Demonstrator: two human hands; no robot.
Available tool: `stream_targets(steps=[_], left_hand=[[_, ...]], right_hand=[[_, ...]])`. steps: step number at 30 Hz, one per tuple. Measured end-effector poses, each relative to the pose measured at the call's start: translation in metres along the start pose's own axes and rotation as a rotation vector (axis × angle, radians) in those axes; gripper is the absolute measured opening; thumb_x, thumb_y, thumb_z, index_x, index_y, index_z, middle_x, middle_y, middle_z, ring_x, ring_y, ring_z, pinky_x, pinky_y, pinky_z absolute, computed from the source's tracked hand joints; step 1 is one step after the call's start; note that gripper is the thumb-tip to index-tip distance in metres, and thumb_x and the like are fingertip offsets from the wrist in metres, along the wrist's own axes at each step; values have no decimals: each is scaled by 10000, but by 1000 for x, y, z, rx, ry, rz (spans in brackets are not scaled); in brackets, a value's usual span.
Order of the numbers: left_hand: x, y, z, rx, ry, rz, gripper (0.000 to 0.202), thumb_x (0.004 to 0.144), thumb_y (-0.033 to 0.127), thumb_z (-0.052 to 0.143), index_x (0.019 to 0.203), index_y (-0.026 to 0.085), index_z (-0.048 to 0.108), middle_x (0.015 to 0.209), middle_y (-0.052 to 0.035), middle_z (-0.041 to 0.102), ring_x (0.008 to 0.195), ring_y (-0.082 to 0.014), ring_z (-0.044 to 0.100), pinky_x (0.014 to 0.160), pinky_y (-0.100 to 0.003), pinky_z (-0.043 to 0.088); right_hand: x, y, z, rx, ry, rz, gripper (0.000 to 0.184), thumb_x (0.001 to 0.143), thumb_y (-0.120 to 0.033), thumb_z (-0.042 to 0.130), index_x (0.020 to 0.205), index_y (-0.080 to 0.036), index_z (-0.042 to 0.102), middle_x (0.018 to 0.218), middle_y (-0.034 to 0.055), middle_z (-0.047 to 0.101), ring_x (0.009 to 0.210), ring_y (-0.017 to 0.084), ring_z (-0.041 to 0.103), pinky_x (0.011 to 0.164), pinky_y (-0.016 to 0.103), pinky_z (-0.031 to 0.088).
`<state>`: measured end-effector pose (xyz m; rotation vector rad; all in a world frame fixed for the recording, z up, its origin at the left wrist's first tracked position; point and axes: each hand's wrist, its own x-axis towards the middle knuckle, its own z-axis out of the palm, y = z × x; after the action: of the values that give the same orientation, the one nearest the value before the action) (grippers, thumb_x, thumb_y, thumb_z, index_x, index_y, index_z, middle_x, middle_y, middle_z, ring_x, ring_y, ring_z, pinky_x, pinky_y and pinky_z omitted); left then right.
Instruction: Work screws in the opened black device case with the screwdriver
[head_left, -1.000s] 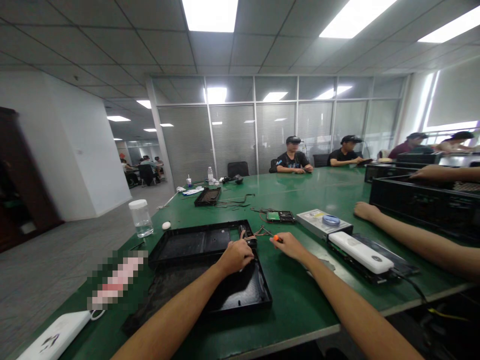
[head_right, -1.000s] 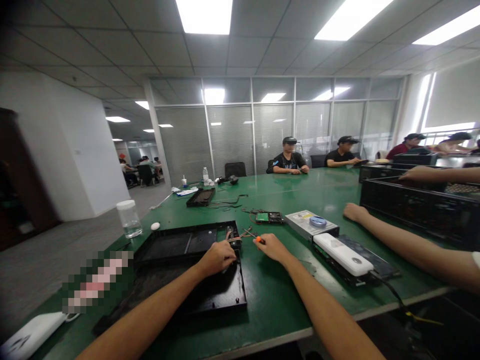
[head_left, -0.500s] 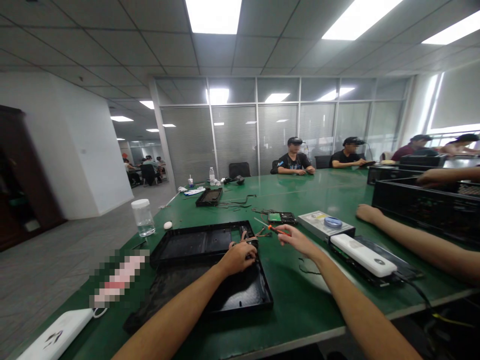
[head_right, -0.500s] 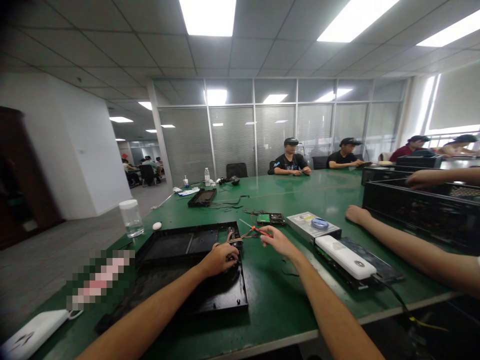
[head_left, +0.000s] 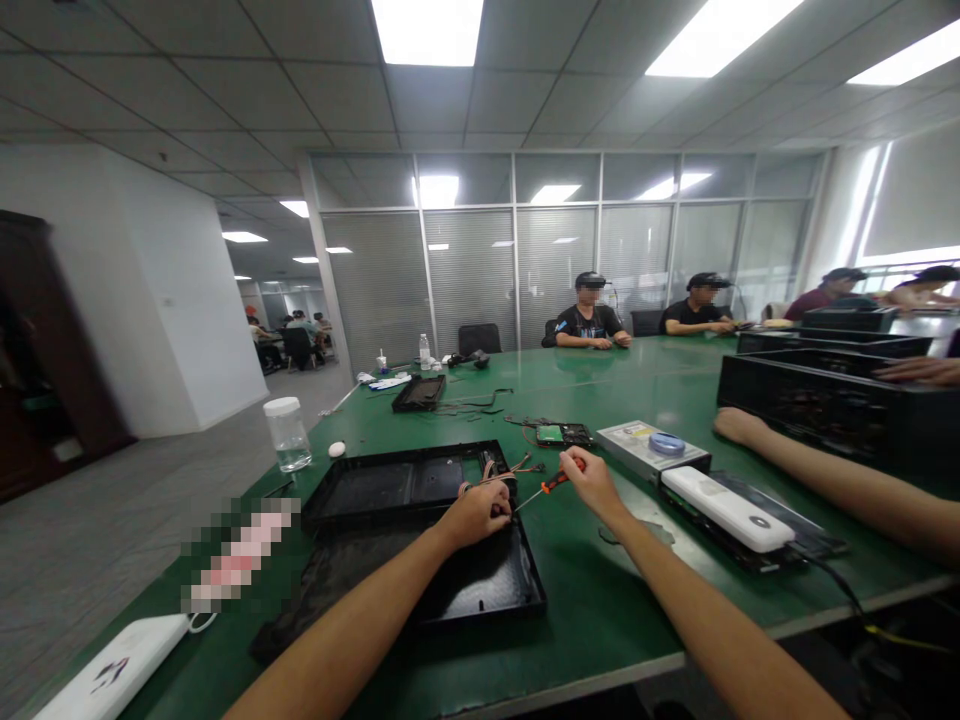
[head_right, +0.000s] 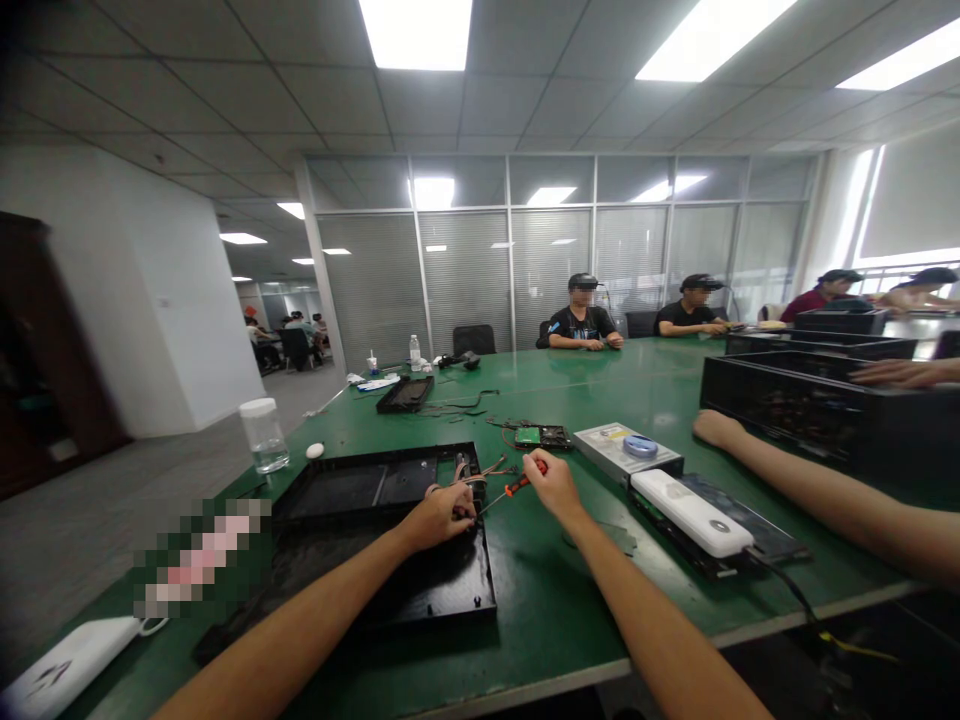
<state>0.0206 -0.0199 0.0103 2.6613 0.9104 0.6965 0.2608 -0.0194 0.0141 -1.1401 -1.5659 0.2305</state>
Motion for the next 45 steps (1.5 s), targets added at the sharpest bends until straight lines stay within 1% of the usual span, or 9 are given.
stream_targets(steps=[10,17,21,27,31,33,36,41,45], left_hand=[[0,1,-4,96,-11,68,122,720,171,565,836,174,526,901,-4,605,866,-135,560,785,-227,377],[0,3,-5,134,-24,71,200,734,160,563,927,184,519,881,-4,635,901,-147,554,827,-247,348],[-1,5,-7,153,-41,53,178,742,161,556,918,183,534,871,-13,639,889,-155,555,824,-252,345],[-1,6,-5,155,-27,41,185,734,158,568,915,182,537,869,-4,629,886,-158,550,799,-245,355],[-1,5,-3,155,-28,53,184,723,148,578,901,171,536,856,-10,616,861,-154,550,761,-233,373],[-2,4,-3,159,-23,60,175,724,148,576,893,166,536,852,-14,609,857,-157,550,756,-237,378],[-2,3,-2,166,-22,68,159,730,149,569,885,168,535,852,-15,605,869,-165,547,765,-247,380],[-4,0,-1,185,-3,67,124,735,173,568,854,154,534,894,-42,599,889,-180,539,779,-262,381],[-5,2,-2,187,-16,64,164,736,168,564,897,163,530,905,-38,601,905,-181,536,796,-270,375]], right_hand=[[-1,-6,-1,-36,-9,-34,319,791,-399,381,611,-163,501,550,-17,466,521,111,425,517,215,314],[-2,-23,-3,-207,-64,-74,340,801,-414,341,614,-180,501,548,-9,498,526,121,455,538,216,330],[-1,-45,-6,-429,-127,-130,379,820,-423,304,644,-185,541,557,11,537,542,130,488,560,221,329],[10,-106,-5,-867,-322,-145,520,812,-546,289,681,-147,598,670,137,623,681,226,575,618,281,337],[19,-136,0,-888,-515,-173,461,821,-490,327,960,-128,575,806,148,646,726,240,592,635,300,363],[23,-145,3,-874,-592,-197,462,827,-491,325,975,-135,579,837,150,648,758,243,597,650,304,373],[25,-154,9,-953,-534,-155,583,836,-546,248,824,-108,634,835,205,639,822,272,592,695,335,378],[22,-161,15,-925,-604,-234,532,831,-525,276,971,-122,594,861,182,643,792,278,603,661,350,396],[21,-160,15,-985,-536,-202,589,833,-545,237,810,-104,626,841,213,634,802,305,597,668,367,389]])
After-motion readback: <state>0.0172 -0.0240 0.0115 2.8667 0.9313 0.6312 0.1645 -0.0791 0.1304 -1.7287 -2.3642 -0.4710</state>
